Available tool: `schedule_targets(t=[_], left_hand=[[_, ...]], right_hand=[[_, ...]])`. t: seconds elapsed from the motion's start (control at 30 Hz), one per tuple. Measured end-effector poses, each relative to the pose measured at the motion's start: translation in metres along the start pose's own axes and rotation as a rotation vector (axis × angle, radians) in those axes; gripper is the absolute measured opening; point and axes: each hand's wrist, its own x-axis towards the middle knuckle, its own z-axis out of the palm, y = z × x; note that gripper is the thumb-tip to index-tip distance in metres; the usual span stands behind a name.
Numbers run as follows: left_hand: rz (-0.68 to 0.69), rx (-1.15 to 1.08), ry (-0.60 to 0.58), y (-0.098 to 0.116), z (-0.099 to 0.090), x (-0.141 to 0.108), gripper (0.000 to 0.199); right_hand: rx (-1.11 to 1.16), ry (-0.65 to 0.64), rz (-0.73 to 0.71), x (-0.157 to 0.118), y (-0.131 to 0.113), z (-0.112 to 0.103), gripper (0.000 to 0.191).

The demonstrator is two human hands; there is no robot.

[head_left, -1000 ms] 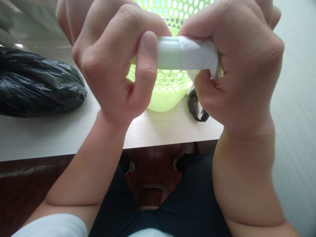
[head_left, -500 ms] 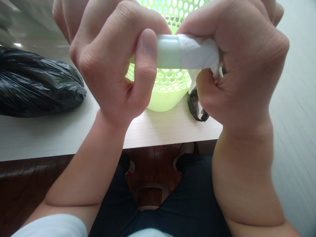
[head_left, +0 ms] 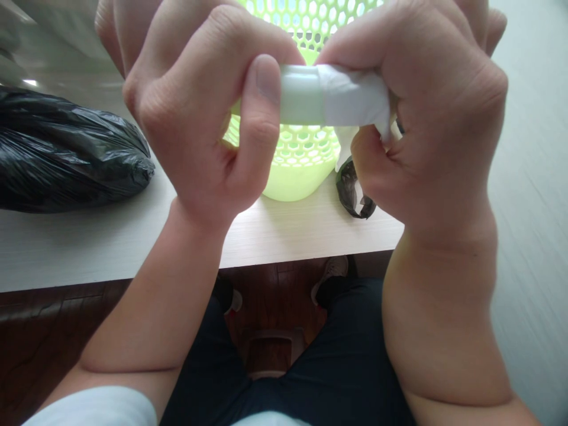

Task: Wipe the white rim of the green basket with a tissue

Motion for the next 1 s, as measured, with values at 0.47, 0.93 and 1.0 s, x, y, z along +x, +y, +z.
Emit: schedule_targets(t=[0.47, 0.93, 1.0], left_hand=[[0.078, 0.050, 0.095, -0.008, 0.007, 0.000, 0.035], [0.063, 0.050, 0.184, 0.000, 0.012, 0.001, 0.032], [0.049, 0.036, 0.228, 0.002, 0.014, 0.001, 0.032]], right_hand=[[0.032, 0.091, -0.097, -0.003, 0.020, 0.009, 0.033], [-0.028, 0.005, -0.095, -0.003, 0.018, -0.001, 0.028], [-0.057, -0.120, -0.026, -0.002, 0.009, -0.010, 0.026]])
